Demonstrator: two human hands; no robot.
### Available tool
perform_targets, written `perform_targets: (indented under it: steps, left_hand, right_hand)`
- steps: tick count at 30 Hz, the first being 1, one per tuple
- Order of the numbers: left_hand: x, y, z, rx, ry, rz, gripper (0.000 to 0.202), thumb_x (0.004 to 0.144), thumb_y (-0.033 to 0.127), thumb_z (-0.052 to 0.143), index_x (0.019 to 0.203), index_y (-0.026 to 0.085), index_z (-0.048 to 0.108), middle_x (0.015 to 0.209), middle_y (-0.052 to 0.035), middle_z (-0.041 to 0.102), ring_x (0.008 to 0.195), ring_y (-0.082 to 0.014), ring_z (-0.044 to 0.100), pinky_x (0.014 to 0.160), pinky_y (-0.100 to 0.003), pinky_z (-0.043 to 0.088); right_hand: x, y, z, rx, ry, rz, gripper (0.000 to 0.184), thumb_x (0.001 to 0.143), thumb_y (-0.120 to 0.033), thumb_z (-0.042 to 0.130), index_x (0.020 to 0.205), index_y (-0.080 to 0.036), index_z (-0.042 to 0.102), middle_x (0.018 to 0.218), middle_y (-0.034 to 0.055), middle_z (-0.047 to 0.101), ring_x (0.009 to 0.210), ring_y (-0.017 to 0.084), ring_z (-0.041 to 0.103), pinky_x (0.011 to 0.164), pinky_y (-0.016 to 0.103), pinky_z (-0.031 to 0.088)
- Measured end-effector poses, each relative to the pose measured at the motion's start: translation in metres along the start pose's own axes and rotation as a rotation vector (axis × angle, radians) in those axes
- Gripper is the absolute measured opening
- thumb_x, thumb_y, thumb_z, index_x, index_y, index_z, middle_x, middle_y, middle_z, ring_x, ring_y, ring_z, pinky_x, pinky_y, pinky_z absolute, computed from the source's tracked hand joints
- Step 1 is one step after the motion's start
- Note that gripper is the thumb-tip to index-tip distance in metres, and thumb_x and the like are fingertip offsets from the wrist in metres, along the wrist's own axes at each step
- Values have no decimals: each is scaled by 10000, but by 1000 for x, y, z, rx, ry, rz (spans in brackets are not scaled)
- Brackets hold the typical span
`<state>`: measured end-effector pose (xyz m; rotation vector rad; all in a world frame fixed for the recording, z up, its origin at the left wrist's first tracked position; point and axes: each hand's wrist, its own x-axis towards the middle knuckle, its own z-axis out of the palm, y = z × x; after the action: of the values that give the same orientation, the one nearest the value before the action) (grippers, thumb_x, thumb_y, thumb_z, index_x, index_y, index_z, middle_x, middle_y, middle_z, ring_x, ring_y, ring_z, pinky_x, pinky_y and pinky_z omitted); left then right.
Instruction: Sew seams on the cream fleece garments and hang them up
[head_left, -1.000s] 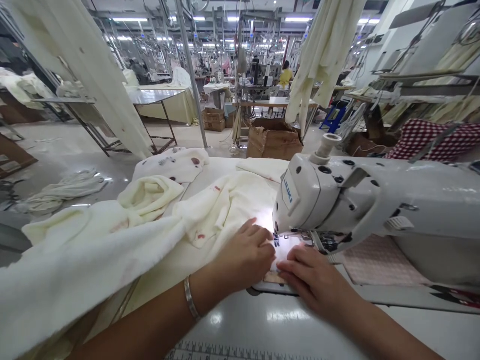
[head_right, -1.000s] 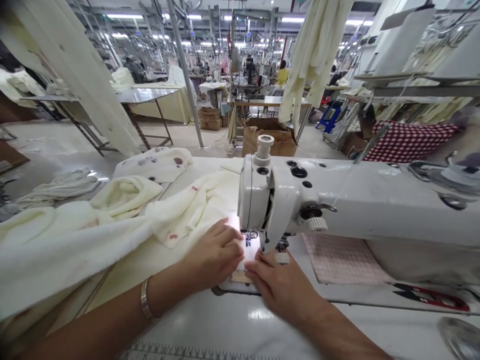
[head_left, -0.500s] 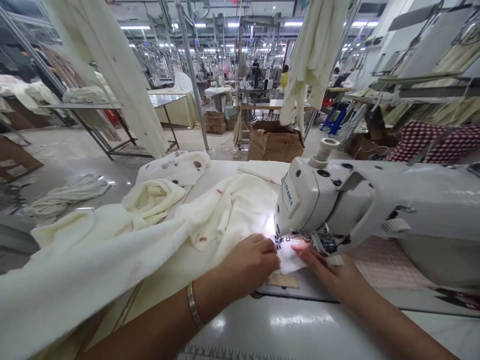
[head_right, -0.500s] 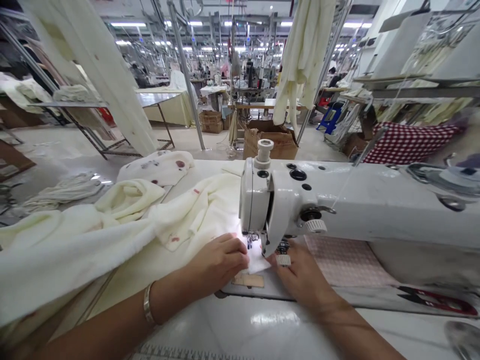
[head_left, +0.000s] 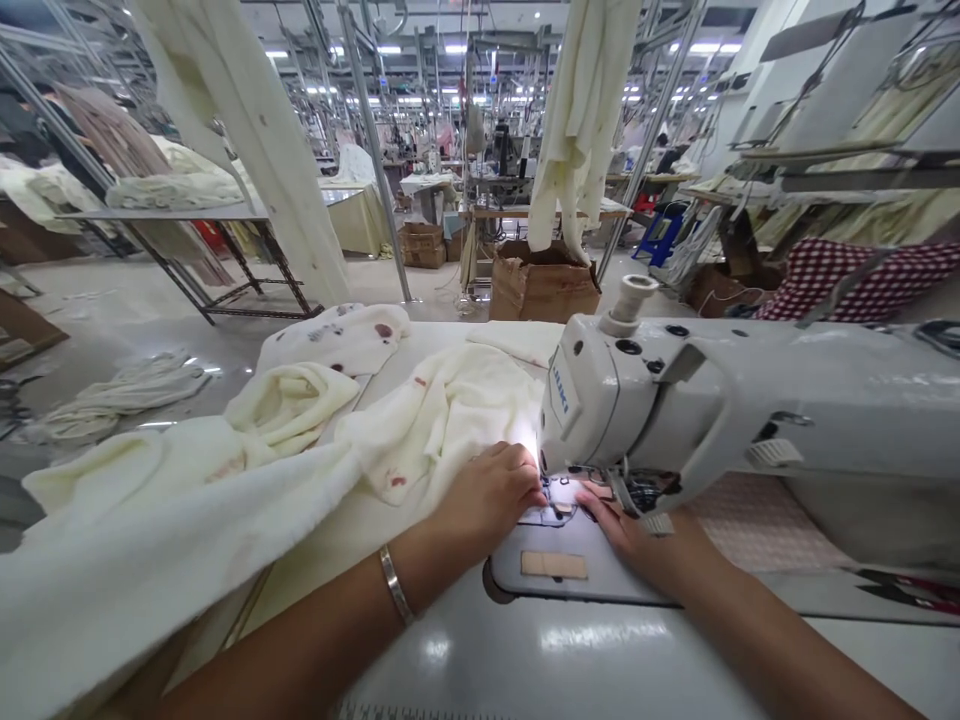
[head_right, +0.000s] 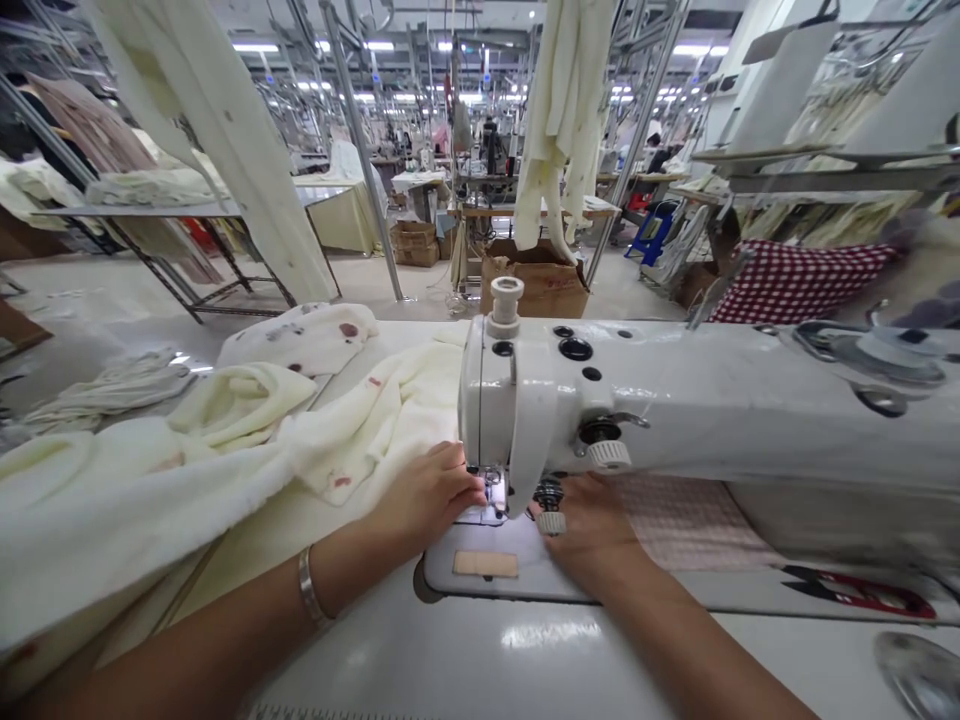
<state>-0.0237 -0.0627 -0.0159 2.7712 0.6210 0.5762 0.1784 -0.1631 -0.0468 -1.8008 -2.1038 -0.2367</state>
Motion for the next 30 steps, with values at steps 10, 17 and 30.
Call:
perform_targets:
  steps: [10, 17, 30]
  left_hand:
    - [-60, 4, -67, 429, -405, -509, 554, 748, 509, 627, 1140, 119, 578, 836, -171, 634, 644, -305, 613, 519, -366, 459]
    - [-55, 30, -57, 328, -177, 61, 157, 900, 250, 466, 904, 152, 589, 842, -87, 597, 820, -236, 559, 750, -384, 448]
    - [-30, -1, -29, 228, -98, 101, 233, 903, 328, 465, 1070, 203, 569, 1082, -41, 585, 976, -188, 537, 1066, -442, 225]
  right_hand:
    - [-1, -9, -25, -5, 104, -91, 212, 863, -219, 462, 855, -201, 673, 687, 83, 652, 670, 245, 616, 636, 392, 484]
    - [-2, -65, -43, 276, -32, -512, 187, 893, -208, 476, 1039, -176, 588, 974, 67, 659, 928, 181, 585, 802, 346, 459]
    - [0, -56, -32, 174, 33, -475, 220, 903, -153, 449, 1050, -191, 608, 1043, 50, 660, 1008, 203, 576, 816, 356, 457]
